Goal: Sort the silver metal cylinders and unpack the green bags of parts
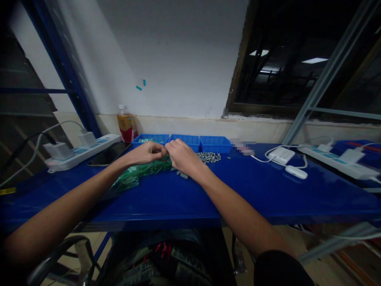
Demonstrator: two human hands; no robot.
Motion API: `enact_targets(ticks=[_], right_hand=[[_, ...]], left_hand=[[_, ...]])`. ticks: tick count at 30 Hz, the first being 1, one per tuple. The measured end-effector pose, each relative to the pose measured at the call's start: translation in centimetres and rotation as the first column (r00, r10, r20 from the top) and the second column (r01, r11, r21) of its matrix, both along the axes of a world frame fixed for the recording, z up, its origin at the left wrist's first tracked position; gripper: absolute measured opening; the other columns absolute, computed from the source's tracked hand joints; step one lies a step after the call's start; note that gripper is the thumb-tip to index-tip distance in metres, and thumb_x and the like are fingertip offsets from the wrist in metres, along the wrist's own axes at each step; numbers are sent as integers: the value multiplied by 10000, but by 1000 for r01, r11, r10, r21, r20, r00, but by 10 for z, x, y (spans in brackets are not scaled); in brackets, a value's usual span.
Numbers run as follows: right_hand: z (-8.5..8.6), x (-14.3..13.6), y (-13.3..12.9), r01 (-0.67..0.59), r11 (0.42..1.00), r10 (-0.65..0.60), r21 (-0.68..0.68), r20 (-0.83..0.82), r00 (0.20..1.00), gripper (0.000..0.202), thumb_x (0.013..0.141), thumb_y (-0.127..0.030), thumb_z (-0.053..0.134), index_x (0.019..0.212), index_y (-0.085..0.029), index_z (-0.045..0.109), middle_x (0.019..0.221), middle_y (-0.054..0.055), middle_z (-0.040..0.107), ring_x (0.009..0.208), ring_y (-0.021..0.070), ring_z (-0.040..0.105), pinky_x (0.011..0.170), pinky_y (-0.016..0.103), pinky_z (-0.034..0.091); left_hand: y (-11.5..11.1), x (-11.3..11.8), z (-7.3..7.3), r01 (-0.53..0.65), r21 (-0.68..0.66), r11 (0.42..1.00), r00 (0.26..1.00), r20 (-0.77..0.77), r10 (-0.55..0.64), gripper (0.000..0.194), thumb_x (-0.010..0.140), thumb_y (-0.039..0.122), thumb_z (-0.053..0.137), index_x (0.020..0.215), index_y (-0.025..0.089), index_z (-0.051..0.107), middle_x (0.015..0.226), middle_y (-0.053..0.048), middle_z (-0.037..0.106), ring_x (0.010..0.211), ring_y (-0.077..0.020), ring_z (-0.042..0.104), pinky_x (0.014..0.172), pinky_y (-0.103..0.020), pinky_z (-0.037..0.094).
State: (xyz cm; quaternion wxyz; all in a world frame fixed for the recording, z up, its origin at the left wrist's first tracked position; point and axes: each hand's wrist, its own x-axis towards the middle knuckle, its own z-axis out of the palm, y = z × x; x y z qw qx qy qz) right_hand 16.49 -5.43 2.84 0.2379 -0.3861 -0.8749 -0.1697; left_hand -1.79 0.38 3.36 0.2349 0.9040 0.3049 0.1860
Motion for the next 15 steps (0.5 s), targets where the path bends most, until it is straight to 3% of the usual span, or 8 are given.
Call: enact_targets(ticks=[4,11,15], right_hand=[[0,-1,-1,15,999,-16,30,23,1000,173,791,-18,418,837,-174,477,853,75,511,859,215,417,777,335,352],[-9,-7,3,-18,996,8,90,105,994,174,794,-9,420,839,-161,492,851,82,518,826,213,414,778,343,355],[-10,-6,5,-34,995,24,91,112,993,171,801,-14,424,844,-162,499,854,80,519,829,212,416,786,345,356]], left_hand=[[-4,1,3,-22,29,999,1000,-3,22,267,692,260,416,751,117,633,675,-14,632,589,-104,516,547,-206,367],[-8,3,3,-56,177,983,995,-71,70,195,658,239,438,588,119,574,503,38,425,498,-79,377,470,-196,263],[-3,0,1,-26,147,989,998,-52,34,198,679,234,458,590,114,588,494,38,434,483,-74,370,464,-193,264]])
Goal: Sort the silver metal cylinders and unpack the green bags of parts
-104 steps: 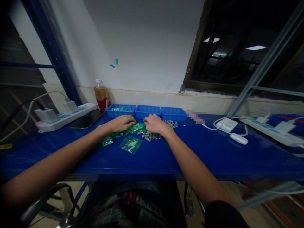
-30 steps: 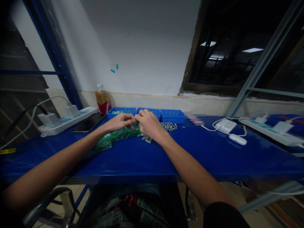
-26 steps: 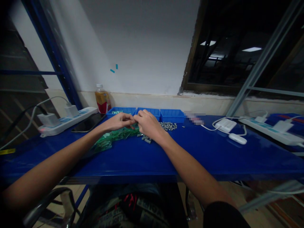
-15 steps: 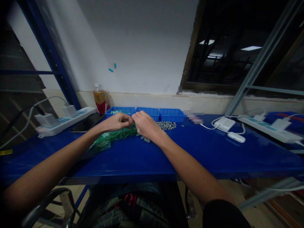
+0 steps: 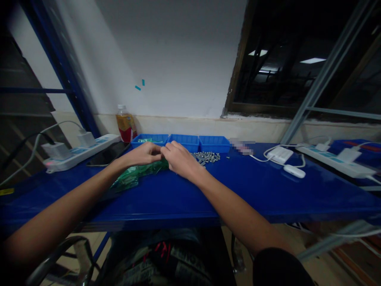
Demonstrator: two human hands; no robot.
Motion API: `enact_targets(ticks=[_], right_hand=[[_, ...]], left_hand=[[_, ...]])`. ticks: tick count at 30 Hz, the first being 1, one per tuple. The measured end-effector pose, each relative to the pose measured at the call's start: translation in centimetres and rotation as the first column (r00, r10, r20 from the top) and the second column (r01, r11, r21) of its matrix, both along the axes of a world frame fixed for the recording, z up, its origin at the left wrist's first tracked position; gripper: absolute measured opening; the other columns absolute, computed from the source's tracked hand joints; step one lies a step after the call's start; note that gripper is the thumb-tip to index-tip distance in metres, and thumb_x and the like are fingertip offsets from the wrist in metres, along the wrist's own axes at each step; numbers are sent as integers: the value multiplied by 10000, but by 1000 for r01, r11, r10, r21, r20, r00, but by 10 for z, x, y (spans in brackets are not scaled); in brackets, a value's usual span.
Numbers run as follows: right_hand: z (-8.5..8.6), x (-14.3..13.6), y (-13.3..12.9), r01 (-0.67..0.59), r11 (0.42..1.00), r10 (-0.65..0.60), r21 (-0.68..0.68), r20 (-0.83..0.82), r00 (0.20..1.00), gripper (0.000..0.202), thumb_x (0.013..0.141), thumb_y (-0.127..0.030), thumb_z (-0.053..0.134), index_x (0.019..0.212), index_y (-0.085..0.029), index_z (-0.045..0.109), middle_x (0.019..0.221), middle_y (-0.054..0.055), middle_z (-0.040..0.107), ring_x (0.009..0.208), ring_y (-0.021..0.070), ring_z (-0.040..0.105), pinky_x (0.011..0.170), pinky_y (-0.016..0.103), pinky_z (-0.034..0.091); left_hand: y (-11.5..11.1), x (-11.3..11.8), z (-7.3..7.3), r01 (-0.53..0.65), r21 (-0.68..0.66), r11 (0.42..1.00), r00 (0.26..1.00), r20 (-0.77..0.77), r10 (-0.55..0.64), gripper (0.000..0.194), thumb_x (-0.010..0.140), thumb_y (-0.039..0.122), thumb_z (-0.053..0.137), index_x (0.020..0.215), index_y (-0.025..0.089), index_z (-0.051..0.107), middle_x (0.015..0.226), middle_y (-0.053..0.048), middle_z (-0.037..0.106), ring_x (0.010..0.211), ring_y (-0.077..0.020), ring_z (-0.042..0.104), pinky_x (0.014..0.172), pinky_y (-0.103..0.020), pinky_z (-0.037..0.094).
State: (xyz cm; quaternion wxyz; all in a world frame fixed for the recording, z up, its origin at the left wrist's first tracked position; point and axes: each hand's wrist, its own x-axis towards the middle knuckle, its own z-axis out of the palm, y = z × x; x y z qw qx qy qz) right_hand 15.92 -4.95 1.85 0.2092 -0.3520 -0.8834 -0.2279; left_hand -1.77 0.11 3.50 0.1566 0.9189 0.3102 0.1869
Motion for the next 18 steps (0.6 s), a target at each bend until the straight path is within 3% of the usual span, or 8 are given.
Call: enact_targets(ticks=[3,7,14,18], right_hand=[[3,3,-1,-23,1000,23,-2,-23,999,176,801,-14,426,855,-163,503,852,77,516,834,213,416,774,350,359],[8,4,-4,-49,998,51,32,-55,997,173,811,-22,423,849,-170,505,839,73,512,829,212,414,760,339,372],[15,8,-7,-85,991,101,107,-154,983,180,822,-31,411,802,-186,500,827,62,503,837,200,433,766,323,388],[19,12,-6,-72,982,113,173,-240,964,184,836,-40,404,785,-185,505,810,64,506,824,201,432,756,329,391]], left_hand=[[5,-5,0,55,-187,981,996,84,-40,221,722,270,498,706,113,653,586,13,557,529,-86,462,509,-191,350],[11,-11,-2,143,-436,889,970,242,-38,222,745,317,582,841,148,689,792,-46,668,723,-141,595,635,-231,461],[18,-13,-13,269,-659,703,858,496,136,100,707,189,658,802,176,689,726,-23,652,665,-109,594,642,-238,475],[19,-9,-16,311,-697,646,799,559,219,107,717,112,631,809,155,667,747,-29,661,603,-75,568,586,-198,459]])
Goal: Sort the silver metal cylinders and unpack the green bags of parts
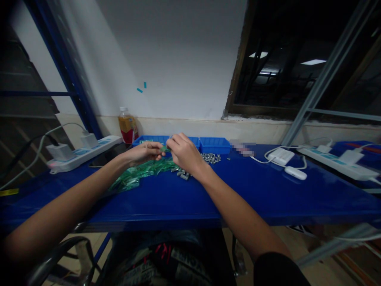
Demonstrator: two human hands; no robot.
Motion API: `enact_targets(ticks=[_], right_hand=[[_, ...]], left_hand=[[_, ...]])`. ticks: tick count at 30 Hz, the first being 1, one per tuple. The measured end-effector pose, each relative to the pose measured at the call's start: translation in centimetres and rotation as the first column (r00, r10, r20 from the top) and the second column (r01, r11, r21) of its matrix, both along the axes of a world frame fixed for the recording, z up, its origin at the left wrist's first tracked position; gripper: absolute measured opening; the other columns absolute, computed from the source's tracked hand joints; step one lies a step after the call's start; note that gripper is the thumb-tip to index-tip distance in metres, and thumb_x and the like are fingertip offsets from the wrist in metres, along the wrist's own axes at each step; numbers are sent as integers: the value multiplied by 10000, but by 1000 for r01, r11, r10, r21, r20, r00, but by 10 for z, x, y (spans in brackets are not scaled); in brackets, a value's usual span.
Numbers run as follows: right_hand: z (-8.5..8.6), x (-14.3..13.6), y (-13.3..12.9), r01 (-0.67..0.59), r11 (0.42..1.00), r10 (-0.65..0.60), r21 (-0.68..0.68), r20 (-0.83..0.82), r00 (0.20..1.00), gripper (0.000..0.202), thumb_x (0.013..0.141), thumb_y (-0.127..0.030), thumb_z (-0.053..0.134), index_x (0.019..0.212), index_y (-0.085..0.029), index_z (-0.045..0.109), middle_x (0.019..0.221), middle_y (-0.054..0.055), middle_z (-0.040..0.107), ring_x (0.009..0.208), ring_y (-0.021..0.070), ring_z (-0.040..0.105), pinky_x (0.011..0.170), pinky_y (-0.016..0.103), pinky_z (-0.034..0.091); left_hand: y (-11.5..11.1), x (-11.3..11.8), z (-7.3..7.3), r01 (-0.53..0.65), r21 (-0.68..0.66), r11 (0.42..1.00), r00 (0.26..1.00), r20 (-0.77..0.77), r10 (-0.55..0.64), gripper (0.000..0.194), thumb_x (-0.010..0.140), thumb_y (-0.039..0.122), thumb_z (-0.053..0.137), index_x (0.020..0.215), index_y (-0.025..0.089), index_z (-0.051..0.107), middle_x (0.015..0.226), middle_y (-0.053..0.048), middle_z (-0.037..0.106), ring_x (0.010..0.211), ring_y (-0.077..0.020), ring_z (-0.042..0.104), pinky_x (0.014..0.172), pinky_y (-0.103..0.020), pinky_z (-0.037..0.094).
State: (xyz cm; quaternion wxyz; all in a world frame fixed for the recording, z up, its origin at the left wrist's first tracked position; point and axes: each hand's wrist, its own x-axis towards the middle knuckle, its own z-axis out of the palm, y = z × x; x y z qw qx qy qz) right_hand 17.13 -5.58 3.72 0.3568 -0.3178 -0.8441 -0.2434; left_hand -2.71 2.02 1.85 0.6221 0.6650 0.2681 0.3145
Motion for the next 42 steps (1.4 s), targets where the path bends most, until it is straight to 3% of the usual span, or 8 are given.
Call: enact_targets(ticks=[10,18,21,26,31,34,37,42], right_hand=[[-1,-8,-6,-17,999,20,-31,95,995,162,853,-65,444,787,-183,534,873,71,530,865,201,437,763,328,376],[-13,-4,10,-13,966,-44,-260,-212,976,202,792,-320,628,927,-198,541,961,54,537,978,230,477,845,378,400],[-23,-2,26,-63,915,-158,-398,-498,852,364,739,-407,665,995,-193,519,1007,84,530,996,248,502,830,397,431],[-28,2,44,-414,696,-369,-586,-787,495,445,689,-326,676,1054,-170,475,816,27,574,697,169,570,629,314,469],[-17,15,47,-454,793,-247,-407,-895,371,396,648,-314,659,990,-180,510,792,-1,592,701,152,573,640,276,462],[-16,22,46,-341,856,-210,-390,-863,459,360,660,-309,635,976,-176,524,825,20,603,734,172,578,668,299,465],[-18,22,41,-130,920,-196,-369,-722,663,291,695,-257,605,968,-174,549,840,42,616,760,193,573,726,333,454],[-23,8,30,-36,974,-76,-223,-472,878,252,769,-184,553,1020,-166,550,972,90,622,892,221,566,819,354,431]], left_hand=[[1,1,4,-72,-132,989,986,142,90,220,750,149,646,967,117,665,756,-56,656,619,-87,601,614,-192,498],[0,8,1,-276,225,934,950,209,230,251,704,168,680,943,143,607,721,-6,602,642,-93,554,606,-210,440],[-4,15,-2,-311,462,830,950,163,266,254,738,205,654,969,141,570,751,-11,593,700,-107,556,667,-224,434],[-13,29,-9,-262,612,746,959,77,274,334,827,289,547,1129,162,480,885,-42,577,790,-142,563,692,-253,432],[-11,29,-16,-314,739,596,866,-36,499,224,870,238,436,1081,161,449,766,-2,492,623,-117,478,614,-251,366],[-11,28,-17,-267,819,507,860,-34,509,159,868,170,380,1027,165,392,737,15,416,612,-115,410,621,-253,337],[-15,32,-18,-263,858,441,892,42,450,128,832,112,356,929,187,321,791,7,364,658,-116,378,652,-251,334],[-24,38,-16,-220,866,449,914,22,406,190,760,47,338,835,210,274,782,11,329,691,-129,348,674,-255,329]])
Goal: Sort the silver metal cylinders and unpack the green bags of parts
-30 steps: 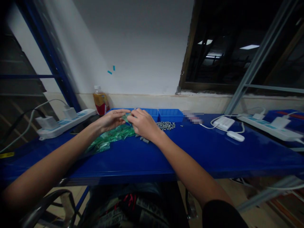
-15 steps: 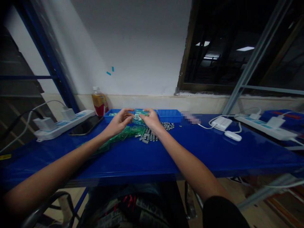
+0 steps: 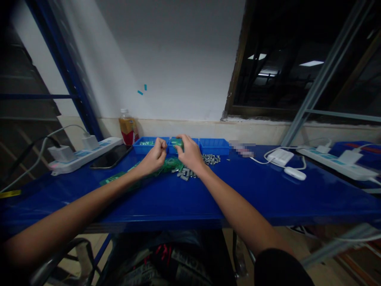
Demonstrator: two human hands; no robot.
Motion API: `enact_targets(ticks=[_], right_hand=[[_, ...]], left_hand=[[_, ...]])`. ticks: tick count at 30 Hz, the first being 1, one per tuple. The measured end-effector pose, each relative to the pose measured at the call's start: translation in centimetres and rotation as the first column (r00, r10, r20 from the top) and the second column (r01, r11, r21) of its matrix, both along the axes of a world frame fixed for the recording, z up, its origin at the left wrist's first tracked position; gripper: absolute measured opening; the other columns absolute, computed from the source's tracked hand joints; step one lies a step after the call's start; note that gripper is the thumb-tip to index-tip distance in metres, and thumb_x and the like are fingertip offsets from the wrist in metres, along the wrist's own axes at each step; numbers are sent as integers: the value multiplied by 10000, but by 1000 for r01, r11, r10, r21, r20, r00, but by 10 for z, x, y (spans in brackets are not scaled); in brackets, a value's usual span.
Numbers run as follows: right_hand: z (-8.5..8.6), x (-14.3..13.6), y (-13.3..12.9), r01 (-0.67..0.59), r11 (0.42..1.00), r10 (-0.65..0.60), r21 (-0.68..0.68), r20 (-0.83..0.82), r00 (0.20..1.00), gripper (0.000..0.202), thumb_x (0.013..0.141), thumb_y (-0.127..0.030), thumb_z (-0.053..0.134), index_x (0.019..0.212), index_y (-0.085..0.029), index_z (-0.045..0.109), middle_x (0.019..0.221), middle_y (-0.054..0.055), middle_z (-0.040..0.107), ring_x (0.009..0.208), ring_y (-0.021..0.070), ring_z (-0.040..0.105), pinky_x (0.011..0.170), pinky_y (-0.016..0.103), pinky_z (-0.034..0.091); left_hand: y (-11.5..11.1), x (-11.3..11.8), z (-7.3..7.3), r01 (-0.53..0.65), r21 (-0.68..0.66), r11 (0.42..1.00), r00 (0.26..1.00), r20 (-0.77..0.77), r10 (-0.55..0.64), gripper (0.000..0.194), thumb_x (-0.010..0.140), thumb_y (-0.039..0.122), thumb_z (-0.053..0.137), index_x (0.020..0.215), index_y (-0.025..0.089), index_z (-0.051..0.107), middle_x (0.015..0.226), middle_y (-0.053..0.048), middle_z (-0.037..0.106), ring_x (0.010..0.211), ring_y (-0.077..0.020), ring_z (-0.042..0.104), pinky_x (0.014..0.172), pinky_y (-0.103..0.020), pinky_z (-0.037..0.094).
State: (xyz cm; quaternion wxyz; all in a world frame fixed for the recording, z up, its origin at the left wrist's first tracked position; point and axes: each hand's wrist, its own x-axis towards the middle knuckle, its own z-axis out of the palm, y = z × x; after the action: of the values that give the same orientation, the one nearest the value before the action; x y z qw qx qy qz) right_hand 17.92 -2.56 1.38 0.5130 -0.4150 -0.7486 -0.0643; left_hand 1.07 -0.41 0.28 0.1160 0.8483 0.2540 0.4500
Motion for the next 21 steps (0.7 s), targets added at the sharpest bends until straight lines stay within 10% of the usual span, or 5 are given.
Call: enact_targets(ticks=[13,19,21], right_hand=[[-7,-14,-7,-3,997,1,80,27,1000,92,796,-140,508,873,-189,520,851,54,568,816,192,530,742,307,419],[-4,-11,-8,7,993,-25,117,146,989,101,765,-86,494,780,-186,503,802,44,523,825,192,483,747,302,381],[-4,-11,-10,-3,997,-16,78,245,969,126,753,-71,501,799,-184,530,835,52,529,863,200,471,768,310,380]], left_hand=[[0,3,2,24,-251,968,999,37,-16,88,792,170,391,716,195,353,645,44,339,599,-112,335,587,-241,310],[11,-1,0,365,-719,592,916,392,-88,258,811,427,414,801,178,479,595,20,433,529,-126,440,515,-254,382],[12,-3,2,385,-736,557,907,414,-79,341,805,502,443,802,168,510,643,-15,503,563,-134,484,518,-252,392]])
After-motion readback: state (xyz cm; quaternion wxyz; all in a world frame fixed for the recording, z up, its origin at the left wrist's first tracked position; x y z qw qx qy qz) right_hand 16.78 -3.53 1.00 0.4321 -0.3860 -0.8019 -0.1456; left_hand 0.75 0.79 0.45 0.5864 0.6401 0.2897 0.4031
